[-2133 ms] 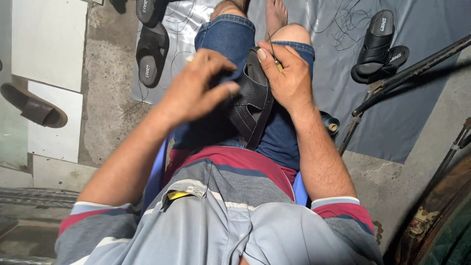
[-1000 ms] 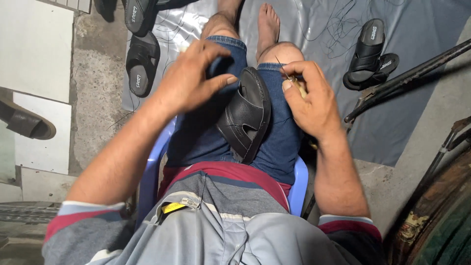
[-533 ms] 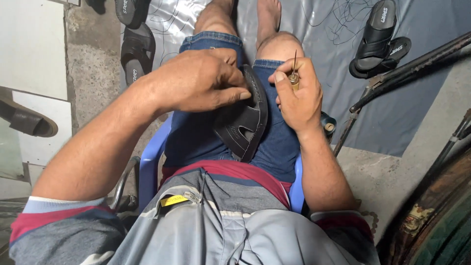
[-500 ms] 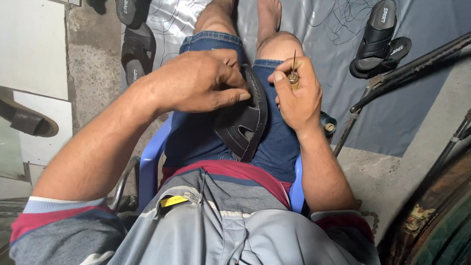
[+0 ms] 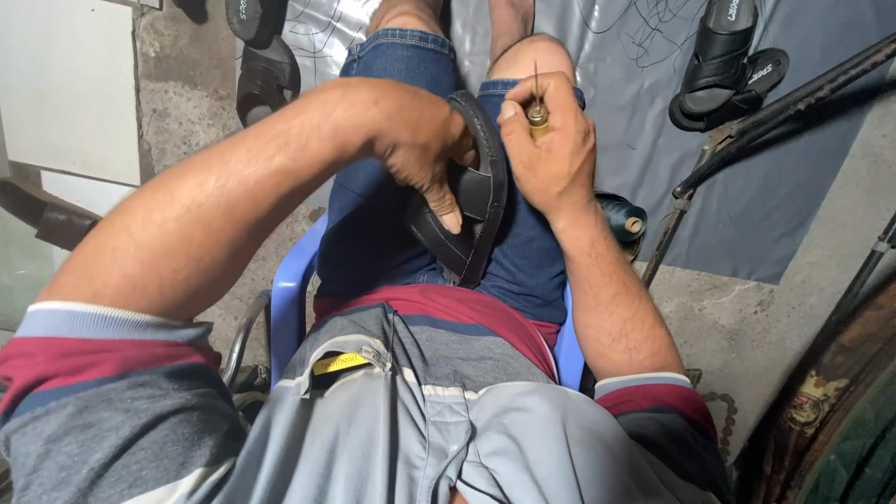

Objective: Hand-stitching a leather strap onto a black sandal using a needle and thread.

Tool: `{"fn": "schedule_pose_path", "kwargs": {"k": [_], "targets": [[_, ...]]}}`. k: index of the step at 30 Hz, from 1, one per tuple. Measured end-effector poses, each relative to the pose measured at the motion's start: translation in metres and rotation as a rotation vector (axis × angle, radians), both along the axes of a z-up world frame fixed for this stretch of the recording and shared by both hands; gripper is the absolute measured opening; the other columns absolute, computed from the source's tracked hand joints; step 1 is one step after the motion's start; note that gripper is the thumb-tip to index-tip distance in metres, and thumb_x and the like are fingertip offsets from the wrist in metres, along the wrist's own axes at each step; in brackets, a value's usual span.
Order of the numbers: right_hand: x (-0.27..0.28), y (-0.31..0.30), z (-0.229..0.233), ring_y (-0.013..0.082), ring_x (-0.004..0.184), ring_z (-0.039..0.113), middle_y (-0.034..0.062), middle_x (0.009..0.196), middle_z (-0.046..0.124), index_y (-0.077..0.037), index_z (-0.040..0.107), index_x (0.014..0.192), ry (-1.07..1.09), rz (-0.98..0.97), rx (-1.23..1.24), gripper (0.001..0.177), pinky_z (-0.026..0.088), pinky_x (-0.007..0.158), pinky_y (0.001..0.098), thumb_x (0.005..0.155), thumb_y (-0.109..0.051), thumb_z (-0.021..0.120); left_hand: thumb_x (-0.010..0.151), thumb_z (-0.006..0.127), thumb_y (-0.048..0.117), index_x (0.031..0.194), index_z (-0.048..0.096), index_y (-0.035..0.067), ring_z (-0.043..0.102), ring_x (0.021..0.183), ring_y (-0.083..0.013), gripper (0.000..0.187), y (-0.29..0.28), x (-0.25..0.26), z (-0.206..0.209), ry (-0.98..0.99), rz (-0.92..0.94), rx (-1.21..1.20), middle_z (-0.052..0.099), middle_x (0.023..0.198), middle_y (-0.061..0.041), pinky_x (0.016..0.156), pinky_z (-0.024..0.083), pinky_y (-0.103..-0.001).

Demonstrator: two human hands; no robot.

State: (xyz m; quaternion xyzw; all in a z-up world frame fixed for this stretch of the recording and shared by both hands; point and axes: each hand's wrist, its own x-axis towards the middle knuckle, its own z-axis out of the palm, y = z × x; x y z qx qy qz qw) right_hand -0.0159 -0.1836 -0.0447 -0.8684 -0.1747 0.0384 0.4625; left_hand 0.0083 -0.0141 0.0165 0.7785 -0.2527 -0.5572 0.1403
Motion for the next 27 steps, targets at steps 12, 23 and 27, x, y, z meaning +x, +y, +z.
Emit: {"fn": "schedule_pose_path", "kwargs": {"k": [12,23,27], "targets": [[0.001,0.002,-0.004,0.0194,0.067,0.056,0.0032,0.077,0.058,-0.006,0.052,0.086,-0.115,0.055,0.009,0.011,0.045,0.065,0.0335,0.09,-0.015,0.056,0.078,0.067,0.022,0.108,0.064,0.01,0.054,0.058,-0.0157,0.032,0.006,0.004,-0.002,0.418,0.316,0.004,0.066,0.086,-0.006,0.053,0.049,-0.024],[0.0,0.0,-0.008,0.02,0.066,0.054,0.0037,0.076,0.057,-0.005,0.053,0.086,-0.181,0.043,0.003,0.012,0.044,0.063,0.0338,0.091,-0.015,0.055,0.081,0.062,0.021,0.099,0.069,0.009,0.063,0.067,-0.0078,0.022,0.045,-0.009,0.001,0.145,0.927,-0.513,0.07,0.087,-0.001,0.061,0.054,-0.017],[-0.001,0.0,-0.009,0.0184,0.066,0.055,0.0037,0.076,0.058,-0.005,0.053,0.086,-0.18,0.039,0.015,0.011,0.045,0.062,0.0324,0.091,-0.015,0.055,0.081,0.062,0.019,0.095,0.065,0.005,0.061,0.062,-0.0071,0.02,0.057,-0.027,-0.002,0.202,1.141,-0.757,0.069,0.094,-0.006,0.055,0.052,-0.016]]}}
